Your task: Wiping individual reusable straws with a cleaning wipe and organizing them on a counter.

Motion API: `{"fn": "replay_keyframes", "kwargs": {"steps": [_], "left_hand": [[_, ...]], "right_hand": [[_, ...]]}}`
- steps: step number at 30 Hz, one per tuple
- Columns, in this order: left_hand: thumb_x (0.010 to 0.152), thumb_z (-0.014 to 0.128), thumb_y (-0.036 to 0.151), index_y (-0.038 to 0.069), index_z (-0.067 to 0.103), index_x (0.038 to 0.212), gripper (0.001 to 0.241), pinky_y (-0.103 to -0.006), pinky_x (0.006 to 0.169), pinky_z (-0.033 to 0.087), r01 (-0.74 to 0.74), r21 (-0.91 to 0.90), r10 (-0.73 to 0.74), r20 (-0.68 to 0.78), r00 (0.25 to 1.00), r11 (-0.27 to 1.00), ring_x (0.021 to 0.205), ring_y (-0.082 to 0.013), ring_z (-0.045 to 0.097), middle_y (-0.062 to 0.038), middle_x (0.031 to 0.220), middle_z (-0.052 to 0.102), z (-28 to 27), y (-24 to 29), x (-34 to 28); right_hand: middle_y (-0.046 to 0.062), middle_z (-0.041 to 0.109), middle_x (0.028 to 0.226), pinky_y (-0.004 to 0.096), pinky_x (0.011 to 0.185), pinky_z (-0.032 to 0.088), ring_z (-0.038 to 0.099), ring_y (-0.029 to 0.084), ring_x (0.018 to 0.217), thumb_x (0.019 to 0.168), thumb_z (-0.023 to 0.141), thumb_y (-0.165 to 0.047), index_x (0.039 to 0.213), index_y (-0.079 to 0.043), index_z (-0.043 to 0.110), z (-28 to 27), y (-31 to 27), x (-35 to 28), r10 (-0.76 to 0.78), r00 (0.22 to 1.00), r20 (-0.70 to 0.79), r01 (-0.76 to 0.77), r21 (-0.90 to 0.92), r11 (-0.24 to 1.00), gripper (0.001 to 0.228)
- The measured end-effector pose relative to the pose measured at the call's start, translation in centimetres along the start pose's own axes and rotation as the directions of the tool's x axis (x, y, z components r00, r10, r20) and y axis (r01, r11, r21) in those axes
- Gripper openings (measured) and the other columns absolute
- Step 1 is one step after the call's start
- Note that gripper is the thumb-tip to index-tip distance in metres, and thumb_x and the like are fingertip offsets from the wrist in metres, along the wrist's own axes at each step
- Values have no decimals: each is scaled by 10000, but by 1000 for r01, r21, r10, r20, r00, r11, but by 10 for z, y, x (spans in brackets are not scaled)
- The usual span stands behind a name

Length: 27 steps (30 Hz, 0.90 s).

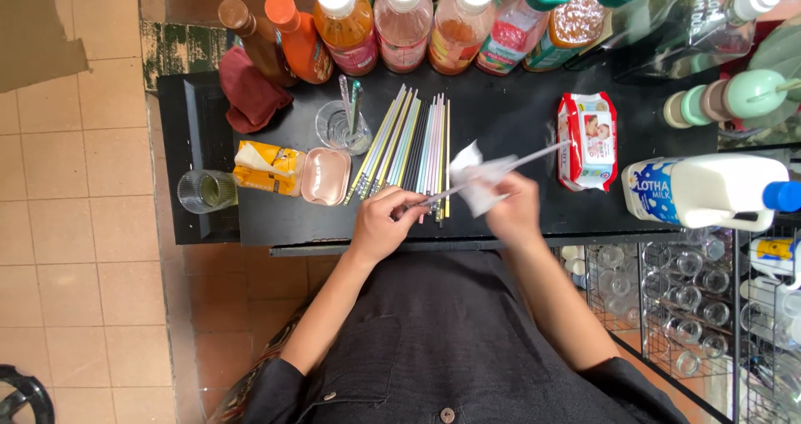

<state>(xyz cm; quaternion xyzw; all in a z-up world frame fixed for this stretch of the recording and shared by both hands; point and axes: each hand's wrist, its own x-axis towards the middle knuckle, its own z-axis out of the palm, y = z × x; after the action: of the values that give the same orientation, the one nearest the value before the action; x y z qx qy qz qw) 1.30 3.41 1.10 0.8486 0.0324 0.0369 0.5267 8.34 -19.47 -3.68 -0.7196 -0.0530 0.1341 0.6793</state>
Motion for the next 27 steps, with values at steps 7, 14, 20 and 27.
{"fn": "replay_keyframes", "kwargs": {"steps": [7, 14, 20, 27], "left_hand": [[888, 780, 182, 116, 812, 1004, 138, -265, 544, 465, 24, 85, -33, 102, 994, 996, 583, -110, 601, -14, 785, 728, 18, -18, -12], [880, 778, 158, 68, 793, 1023, 170, -269, 558, 483, 76, -52, -71, 85, 994, 996, 573, -113, 600, -49, 820, 746, 46, 4, -10], [873, 778, 178, 71, 798, 1010, 175, -259, 568, 504, 202, -63, -184, 215, 959, 977, 576, -114, 639, -57, 842, 783, 60, 8, -5], [866, 756, 231, 90, 816, 973, 186, -335, 651, 565, 176, 130, -207, 281, 937, 976, 671, -191, 728, -67, 838, 791, 104, -26, -12]], "right_hand": [[53, 727, 1135, 300, 914, 584, 706, 146, 1008, 1048, 664, -55, 1187, 4, 689, -46, -5, 14, -121, 940, -318, 240, 366, 899, 152], [40, 747, 1063, 260, 830, 562, 689, 99, 943, 980, 690, -46, 1144, 8, 726, -1, 27, -12, 81, 992, 93, -100, 224, 970, 176], [44, 763, 1047, 262, 818, 568, 701, 100, 933, 968, 699, -55, 1115, 3, 751, -42, 18, -3, 116, 987, 107, -127, 98, 987, 166], [82, 714, 1088, 353, 872, 604, 717, 193, 962, 1051, 634, -157, 1154, -12, 686, -152, -13, 36, 14, 865, -502, 280, 507, 815, 186]]}}
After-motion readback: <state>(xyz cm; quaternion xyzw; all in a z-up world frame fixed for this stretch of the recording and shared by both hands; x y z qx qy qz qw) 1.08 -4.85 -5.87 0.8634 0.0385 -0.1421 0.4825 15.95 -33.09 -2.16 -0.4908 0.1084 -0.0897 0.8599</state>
